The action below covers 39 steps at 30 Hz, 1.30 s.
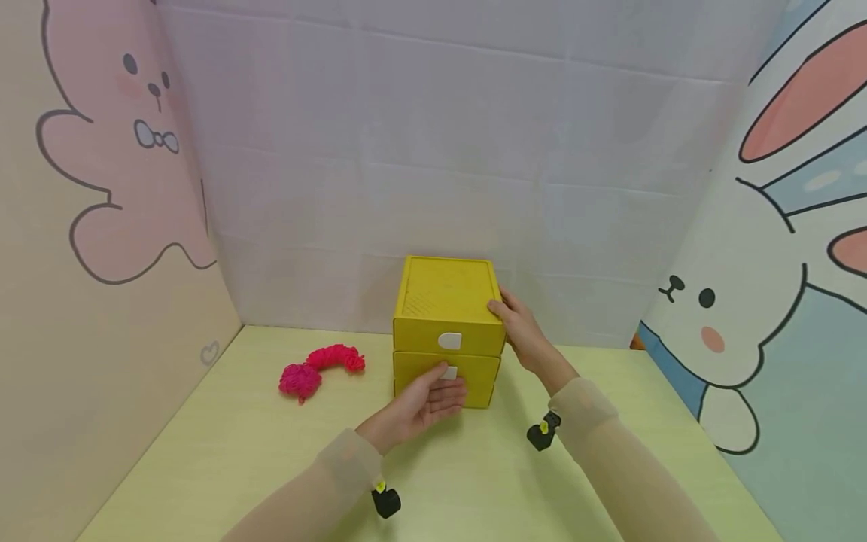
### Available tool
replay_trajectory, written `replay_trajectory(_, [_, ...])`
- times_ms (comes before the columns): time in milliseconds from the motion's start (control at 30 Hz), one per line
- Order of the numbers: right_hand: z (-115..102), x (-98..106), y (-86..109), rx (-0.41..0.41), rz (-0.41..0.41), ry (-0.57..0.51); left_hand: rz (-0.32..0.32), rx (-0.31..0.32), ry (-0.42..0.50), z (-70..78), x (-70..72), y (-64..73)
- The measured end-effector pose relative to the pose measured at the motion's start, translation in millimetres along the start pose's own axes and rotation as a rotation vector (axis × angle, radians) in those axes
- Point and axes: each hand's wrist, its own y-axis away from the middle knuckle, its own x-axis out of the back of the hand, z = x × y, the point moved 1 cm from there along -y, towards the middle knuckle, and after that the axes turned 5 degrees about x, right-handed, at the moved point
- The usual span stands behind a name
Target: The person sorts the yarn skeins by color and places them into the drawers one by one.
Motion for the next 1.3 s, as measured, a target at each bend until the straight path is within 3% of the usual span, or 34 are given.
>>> replay_trajectory(367, [-0.3,-1.6,-1.0,0.000,0.000,0.000,-0.050,-0.005,-0.072,-2.7,4.9,7.0])
replay_trajectory(767, [0.0,-1.5,-2.0,-0.018,0.005,-0.002,-0.029,0.083,-0.116,-12.3,20.7,17.4])
replay_trajectory(1000, [-0.3,-1.0,-0.4,-0.020,0.001,-0.007,0.032,0.129,-0.096,-20.4,25.8,15.3])
replay_trajectory(1300, [1.9,0.4,0.5,-0.012,-0.002,-0.006,0.073,0.153,-0.008,-24.1,27.0,5.5])
